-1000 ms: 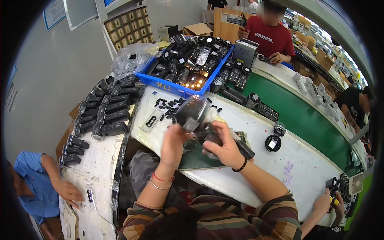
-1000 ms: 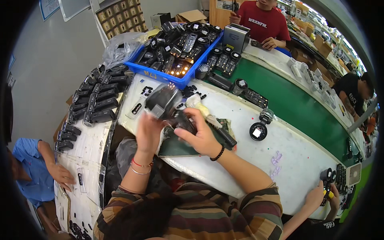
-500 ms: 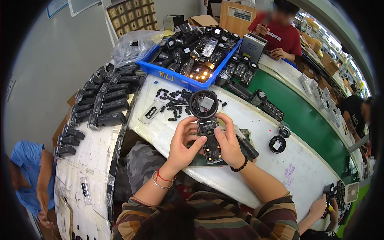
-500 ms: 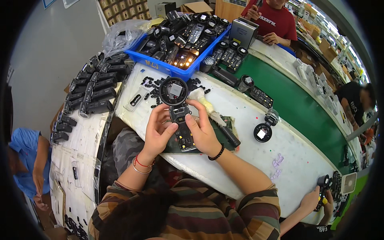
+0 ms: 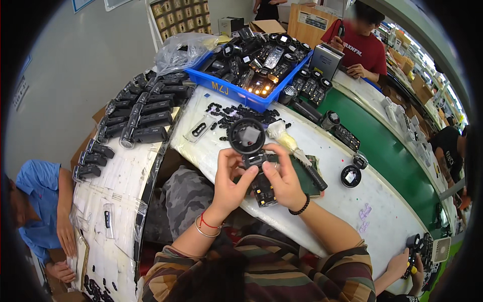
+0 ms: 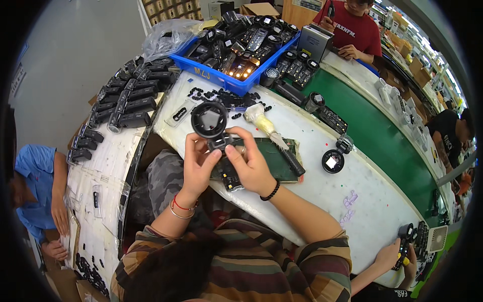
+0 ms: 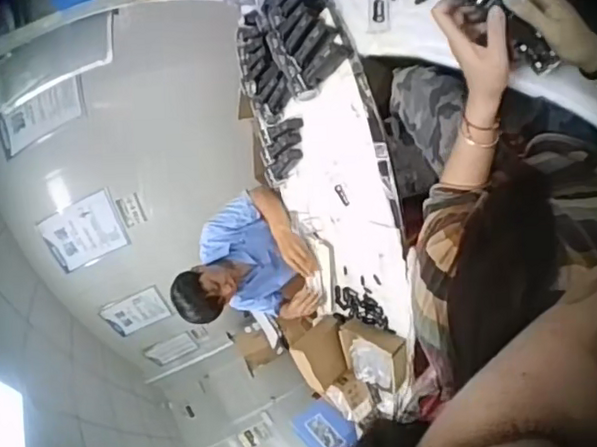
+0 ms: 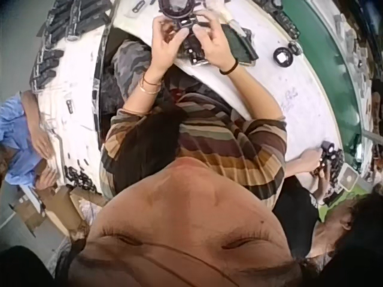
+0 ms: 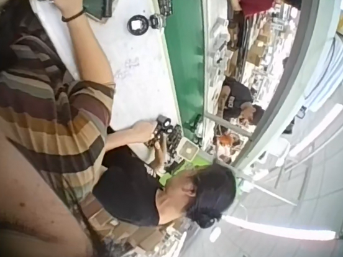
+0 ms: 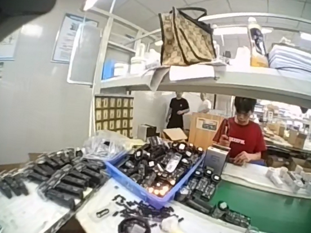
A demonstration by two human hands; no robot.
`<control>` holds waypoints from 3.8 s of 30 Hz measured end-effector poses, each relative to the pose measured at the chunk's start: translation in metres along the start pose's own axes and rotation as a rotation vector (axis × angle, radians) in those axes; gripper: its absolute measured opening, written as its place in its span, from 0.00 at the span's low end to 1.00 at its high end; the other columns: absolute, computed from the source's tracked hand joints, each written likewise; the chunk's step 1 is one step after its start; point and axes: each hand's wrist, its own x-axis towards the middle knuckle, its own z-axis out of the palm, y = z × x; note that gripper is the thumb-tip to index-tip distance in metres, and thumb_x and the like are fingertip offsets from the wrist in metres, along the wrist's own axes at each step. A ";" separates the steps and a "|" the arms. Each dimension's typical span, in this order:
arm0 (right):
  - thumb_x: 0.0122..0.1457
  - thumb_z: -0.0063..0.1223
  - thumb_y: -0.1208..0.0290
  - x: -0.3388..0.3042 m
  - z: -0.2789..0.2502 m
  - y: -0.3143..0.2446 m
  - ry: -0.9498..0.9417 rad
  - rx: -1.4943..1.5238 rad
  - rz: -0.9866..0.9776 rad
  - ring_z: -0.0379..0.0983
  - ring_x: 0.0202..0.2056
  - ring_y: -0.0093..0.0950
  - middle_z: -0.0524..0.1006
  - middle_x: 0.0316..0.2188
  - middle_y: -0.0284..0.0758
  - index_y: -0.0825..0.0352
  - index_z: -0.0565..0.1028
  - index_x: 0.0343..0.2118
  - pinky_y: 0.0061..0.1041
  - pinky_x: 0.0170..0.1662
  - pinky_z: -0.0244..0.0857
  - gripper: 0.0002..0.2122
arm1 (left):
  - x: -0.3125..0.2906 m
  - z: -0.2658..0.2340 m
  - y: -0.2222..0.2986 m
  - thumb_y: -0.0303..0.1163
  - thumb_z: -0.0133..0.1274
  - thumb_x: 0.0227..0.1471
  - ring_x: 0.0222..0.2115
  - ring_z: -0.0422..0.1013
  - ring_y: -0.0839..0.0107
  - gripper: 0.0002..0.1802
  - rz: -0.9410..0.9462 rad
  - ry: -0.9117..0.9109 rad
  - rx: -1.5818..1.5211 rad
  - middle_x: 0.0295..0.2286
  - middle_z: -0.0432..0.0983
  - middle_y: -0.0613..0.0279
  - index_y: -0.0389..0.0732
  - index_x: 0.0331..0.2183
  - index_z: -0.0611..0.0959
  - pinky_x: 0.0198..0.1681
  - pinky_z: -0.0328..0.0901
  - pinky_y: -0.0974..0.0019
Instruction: Assembling and cleaning electronic components at a production line workstation.
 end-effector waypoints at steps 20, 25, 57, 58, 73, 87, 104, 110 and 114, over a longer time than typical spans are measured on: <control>0.66 0.44 0.69 -0.009 0.001 0.011 -0.026 -0.284 -0.194 0.64 0.24 0.16 0.71 0.23 0.31 0.64 0.57 0.57 0.18 0.28 0.59 0.19 | 0.000 0.001 0.024 0.23 0.51 0.56 0.39 0.69 0.78 0.12 -0.051 -0.005 -0.050 0.38 0.73 0.59 0.36 0.41 0.68 0.44 0.64 0.74; 0.66 0.44 0.69 -0.009 0.005 0.010 -0.006 -0.222 -0.168 0.64 0.23 0.16 0.70 0.22 0.32 0.64 0.57 0.57 0.19 0.27 0.59 0.19 | -0.004 0.003 0.019 0.24 0.53 0.56 0.38 0.70 0.78 0.11 -0.040 0.052 0.022 0.37 0.74 0.60 0.36 0.39 0.68 0.42 0.64 0.74; 0.59 0.51 0.70 -0.009 0.011 -0.012 -0.206 -0.920 -0.395 0.72 0.38 0.38 0.77 0.37 0.40 0.66 0.69 0.53 0.32 0.41 0.67 0.18 | -0.047 -0.039 0.045 0.21 0.49 0.55 0.43 0.74 0.60 0.49 -0.269 0.166 -0.322 0.53 0.62 0.49 0.50 0.65 0.35 0.22 0.74 0.69; 0.59 0.51 0.70 -0.009 0.006 -0.009 -0.207 -0.886 -0.330 0.72 0.39 0.38 0.77 0.37 0.40 0.66 0.69 0.51 0.32 0.41 0.67 0.17 | -0.041 -0.048 0.047 0.23 0.48 0.56 0.41 0.74 0.63 0.46 -0.232 0.310 -0.215 0.52 0.64 0.51 0.46 0.65 0.38 0.23 0.72 0.71; 0.59 0.50 0.73 -0.005 0.001 -0.003 -0.249 -0.877 -0.376 0.74 0.34 0.36 0.78 0.32 0.37 0.67 0.77 0.32 0.29 0.38 0.68 0.05 | 0.011 -0.222 0.005 0.33 0.58 0.44 0.57 0.52 0.39 0.39 0.092 0.724 1.401 0.57 0.51 0.34 0.38 0.58 0.64 0.60 0.50 0.49; 0.58 0.52 0.76 0.011 -0.023 -0.019 -0.124 -0.939 -0.370 0.73 0.32 0.35 0.78 0.29 0.39 0.71 0.76 0.29 0.28 0.38 0.66 0.05 | -0.128 -0.268 0.144 0.37 0.51 0.51 0.48 0.68 0.45 0.30 -0.840 0.655 2.076 0.47 0.70 0.42 0.45 0.57 0.68 0.48 0.63 0.46; 0.53 0.54 0.72 0.091 -0.043 -0.007 -0.219 -1.393 -0.226 0.71 0.41 0.36 0.77 0.36 0.35 0.63 0.78 0.35 0.32 0.45 0.66 0.07 | 0.005 -0.067 0.026 0.17 0.61 0.43 0.51 0.67 0.61 0.38 0.025 -0.017 0.038 0.45 0.69 0.56 0.37 0.54 0.62 0.54 0.62 0.60; 0.51 0.56 0.73 0.099 -0.049 0.003 -0.272 -1.646 -0.298 0.68 0.44 0.32 0.75 0.37 0.31 0.62 0.78 0.35 0.30 0.47 0.63 0.08 | 0.001 -0.104 0.005 0.13 0.56 0.45 0.51 0.67 0.57 0.35 0.057 0.155 0.037 0.45 0.68 0.54 0.37 0.54 0.62 0.55 0.62 0.59; 0.51 0.49 0.75 0.126 -0.047 0.017 -0.348 -1.943 -0.372 0.68 0.41 0.27 0.76 0.32 0.29 0.61 0.79 0.28 0.27 0.43 0.60 0.06 | -0.004 -0.104 -0.008 0.12 0.56 0.45 0.52 0.66 0.56 0.34 0.040 0.130 0.036 0.45 0.68 0.55 0.37 0.53 0.62 0.55 0.62 0.59</control>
